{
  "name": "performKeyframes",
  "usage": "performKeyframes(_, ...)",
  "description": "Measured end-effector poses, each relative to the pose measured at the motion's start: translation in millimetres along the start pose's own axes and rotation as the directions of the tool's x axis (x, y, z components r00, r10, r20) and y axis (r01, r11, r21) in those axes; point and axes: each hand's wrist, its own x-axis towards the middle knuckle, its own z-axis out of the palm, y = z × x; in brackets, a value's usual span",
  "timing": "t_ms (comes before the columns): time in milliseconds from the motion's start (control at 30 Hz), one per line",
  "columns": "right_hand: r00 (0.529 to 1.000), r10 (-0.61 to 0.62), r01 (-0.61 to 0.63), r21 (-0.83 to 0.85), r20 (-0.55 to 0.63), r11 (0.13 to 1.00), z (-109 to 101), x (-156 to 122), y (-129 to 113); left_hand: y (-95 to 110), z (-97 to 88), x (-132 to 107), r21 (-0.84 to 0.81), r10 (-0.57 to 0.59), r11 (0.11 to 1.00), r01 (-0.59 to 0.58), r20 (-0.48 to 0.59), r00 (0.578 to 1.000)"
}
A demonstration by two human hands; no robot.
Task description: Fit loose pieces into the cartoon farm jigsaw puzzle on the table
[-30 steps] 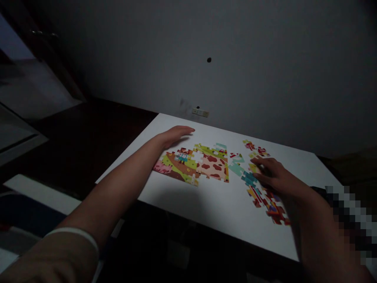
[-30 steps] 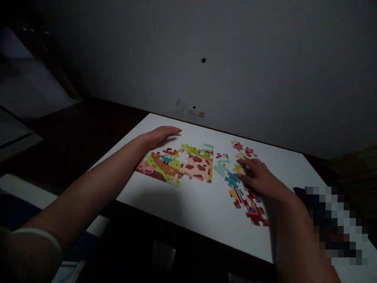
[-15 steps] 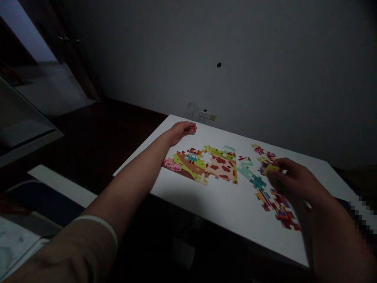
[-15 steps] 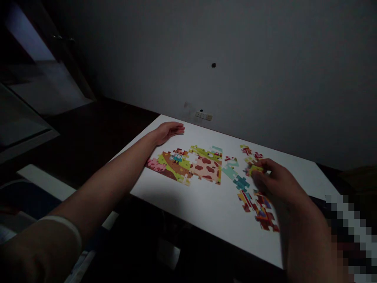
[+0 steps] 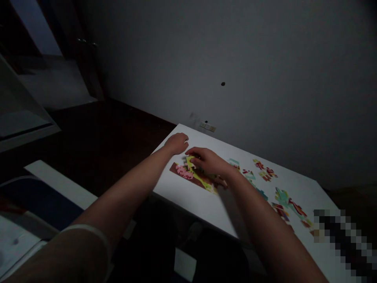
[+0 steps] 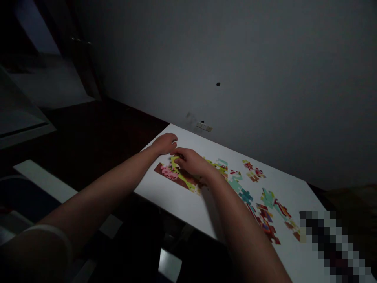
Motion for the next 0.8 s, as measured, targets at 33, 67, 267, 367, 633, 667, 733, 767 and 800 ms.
performKeyframes(33, 1.0, -0.007, 0.008, -0.013, 0.026, 1.0, 6, 15, 0, -3, 1.6, 1, 0.013, 0.001, 1.0, -0.001, -0.001, 1.0)
performKeyframes(67, 0.998, -0.01, 0.011, -0.023, 0.057, 1.0, 10, 28, 0, -5, 3.1, 2, 0.021, 0.005, 1.0, -0.005, 0.0, 1.0)
performKeyframes(267, 0.964, -0.037, 0.059, -0.078, 0.264, 0.995, 14, 65, -1, -14, 8.3, 17, 0.009, 0.009, 1.0, -0.009, -0.001, 1.0)
performKeyframes(367, 0.944, -0.052, 0.087, -0.093, 0.325, 0.992, 13, 74, -5, -16, 10.8, 20, -0.009, 0.01, 1.0, -0.01, -0.002, 1.0)
performKeyframes(633, 0.956, -0.023, 0.058, -0.112, 0.291, 0.992, 19, 73, -3, -16, 9.3, 21, -0.042, -0.014, 0.999, 0.014, 0.002, 1.0)
performKeyframes(667, 0.964, -0.022, 0.053, -0.11, 0.264, 0.992, 20, 70, -1, -16, 8.6, 21, -0.043, -0.021, 0.999, 0.02, -0.002, 1.0)
performKeyframes(733, 0.98, -0.021, 0.045, -0.117, 0.196, 0.992, 23, 64, 3, -15, 7.2, 22, -0.047, -0.029, 0.998, 0.028, -0.01, 1.0)
performKeyframes(767, 0.986, -0.013, 0.034, -0.126, 0.167, 0.991, 24, 60, 4, -14, 6.5, 22, -0.045, -0.03, 0.999, 0.029, -0.013, 0.999)
performKeyframes(800, 0.99, 0.001, 0.019, -0.141, 0.139, 0.99, 24, 54, 3, -13, 5.7, 21, -0.038, -0.028, 0.999, 0.027, -0.015, 1.0)
